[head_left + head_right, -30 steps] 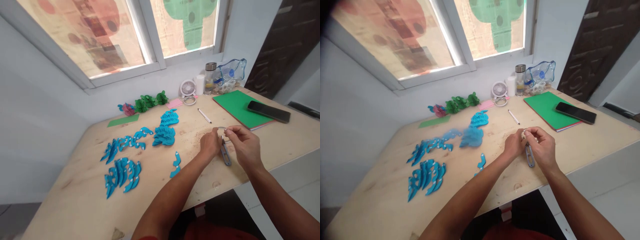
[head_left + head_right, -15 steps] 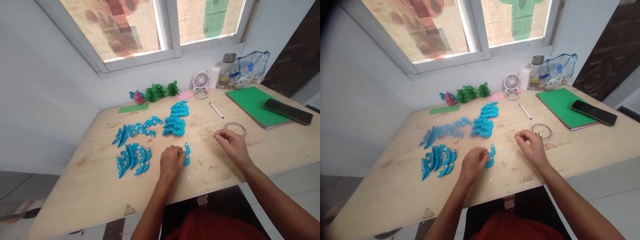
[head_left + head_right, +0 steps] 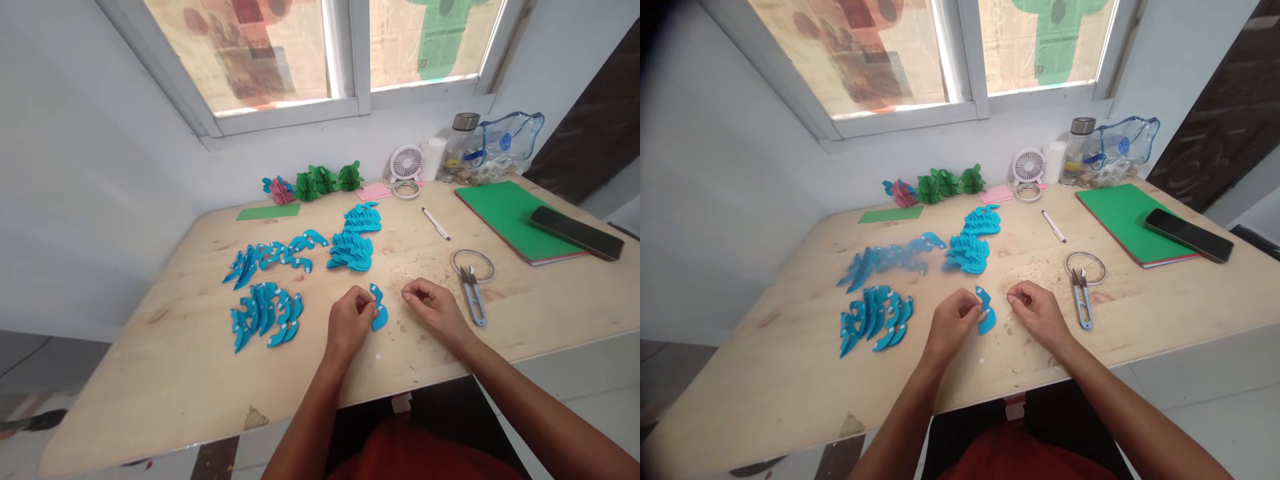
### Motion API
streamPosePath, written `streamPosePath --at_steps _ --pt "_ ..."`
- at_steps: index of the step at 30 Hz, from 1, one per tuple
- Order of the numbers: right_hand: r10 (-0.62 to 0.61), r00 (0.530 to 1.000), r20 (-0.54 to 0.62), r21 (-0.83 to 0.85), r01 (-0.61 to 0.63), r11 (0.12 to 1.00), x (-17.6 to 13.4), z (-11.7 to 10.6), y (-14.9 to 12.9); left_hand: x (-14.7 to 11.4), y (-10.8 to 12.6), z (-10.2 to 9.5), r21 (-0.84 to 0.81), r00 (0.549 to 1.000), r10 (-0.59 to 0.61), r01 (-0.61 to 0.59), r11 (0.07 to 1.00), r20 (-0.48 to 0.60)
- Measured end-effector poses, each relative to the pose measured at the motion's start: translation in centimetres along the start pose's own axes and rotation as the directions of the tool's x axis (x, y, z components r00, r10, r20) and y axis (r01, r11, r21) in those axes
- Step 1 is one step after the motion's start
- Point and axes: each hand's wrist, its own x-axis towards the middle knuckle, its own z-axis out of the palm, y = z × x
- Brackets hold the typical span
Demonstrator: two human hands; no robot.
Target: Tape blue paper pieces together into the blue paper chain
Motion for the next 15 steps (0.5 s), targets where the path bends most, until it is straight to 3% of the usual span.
streamPosePath --at_steps 6,11,15 --pt "0.004 0.993 0.114 0.042 -0.009 0.999 1.8 -0.3 -0.8 2.0 1.2 -0.4 -0.358 1.0 -0.009 -0.001 0.934 -0.027" --pt "-0.047 0.984 0.172 0.092 0.032 0.995 4.4 -0.2 -1.8 3.4 2.2 -1.0 -0.486 0.999 0.01 -0.024 0.874 -0.032" --pt "-0.014 0.989 0.144 0.204 -0.016 0.979 5.8 0.9 -2.1 4.1 2.3 -1.3 -0.541 1.0 0.021 -0.014 0.841 0.007"
